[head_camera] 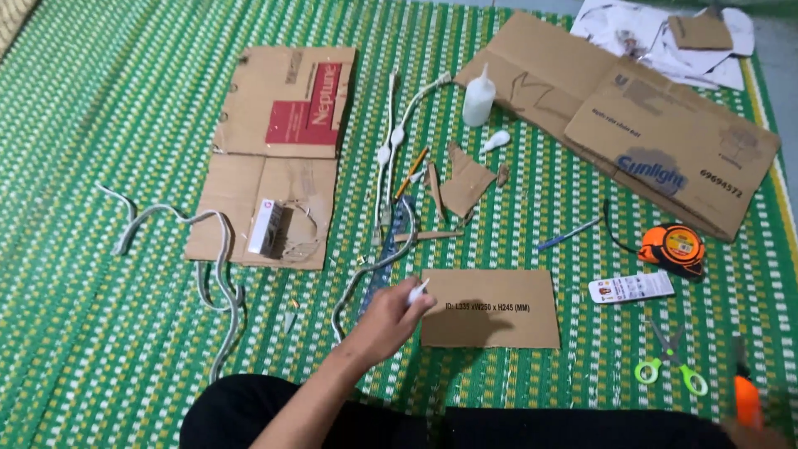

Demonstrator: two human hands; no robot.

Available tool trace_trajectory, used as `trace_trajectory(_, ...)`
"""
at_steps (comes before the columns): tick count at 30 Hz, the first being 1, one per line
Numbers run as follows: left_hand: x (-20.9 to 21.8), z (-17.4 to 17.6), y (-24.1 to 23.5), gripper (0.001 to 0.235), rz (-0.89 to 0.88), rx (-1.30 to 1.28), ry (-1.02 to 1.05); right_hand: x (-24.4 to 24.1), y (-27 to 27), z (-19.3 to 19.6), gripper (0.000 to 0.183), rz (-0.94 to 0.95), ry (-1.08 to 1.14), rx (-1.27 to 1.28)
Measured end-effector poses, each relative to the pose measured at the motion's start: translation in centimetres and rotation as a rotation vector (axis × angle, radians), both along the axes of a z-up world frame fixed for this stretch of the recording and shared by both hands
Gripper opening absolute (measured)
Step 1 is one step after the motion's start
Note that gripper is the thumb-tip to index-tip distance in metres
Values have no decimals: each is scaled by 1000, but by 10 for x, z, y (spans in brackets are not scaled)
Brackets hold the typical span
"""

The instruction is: Assembling a decorative sign by gluing an LED strip onto a cardboard template.

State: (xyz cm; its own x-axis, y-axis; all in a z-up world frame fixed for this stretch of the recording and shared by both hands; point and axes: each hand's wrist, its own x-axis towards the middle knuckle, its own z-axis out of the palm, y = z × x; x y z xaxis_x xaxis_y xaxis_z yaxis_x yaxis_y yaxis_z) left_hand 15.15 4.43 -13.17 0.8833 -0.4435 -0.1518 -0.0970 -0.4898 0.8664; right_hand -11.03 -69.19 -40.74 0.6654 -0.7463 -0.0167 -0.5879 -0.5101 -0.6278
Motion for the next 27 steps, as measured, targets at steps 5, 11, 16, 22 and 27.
trace_trajectory(5,12,1,-13,24,-4,-38,-47,3,34,-26,45,-77,-98,-193)
trace_trajectory(11,13,-11,-14,23,-50,-136,-70,86,349,177,41,178,159,-70)
trace_trajectory(16,11,-23,-16,35,-112,-120,-11,141,505,272,28,369,112,158)
trace_trajectory(22,6,-2,-18,33,-127,-159,7,164,538,292,22,506,211,-113)
trace_trajectory(27,4,8,-16,30,-104,-180,-13,160,538,295,17,535,138,-183)
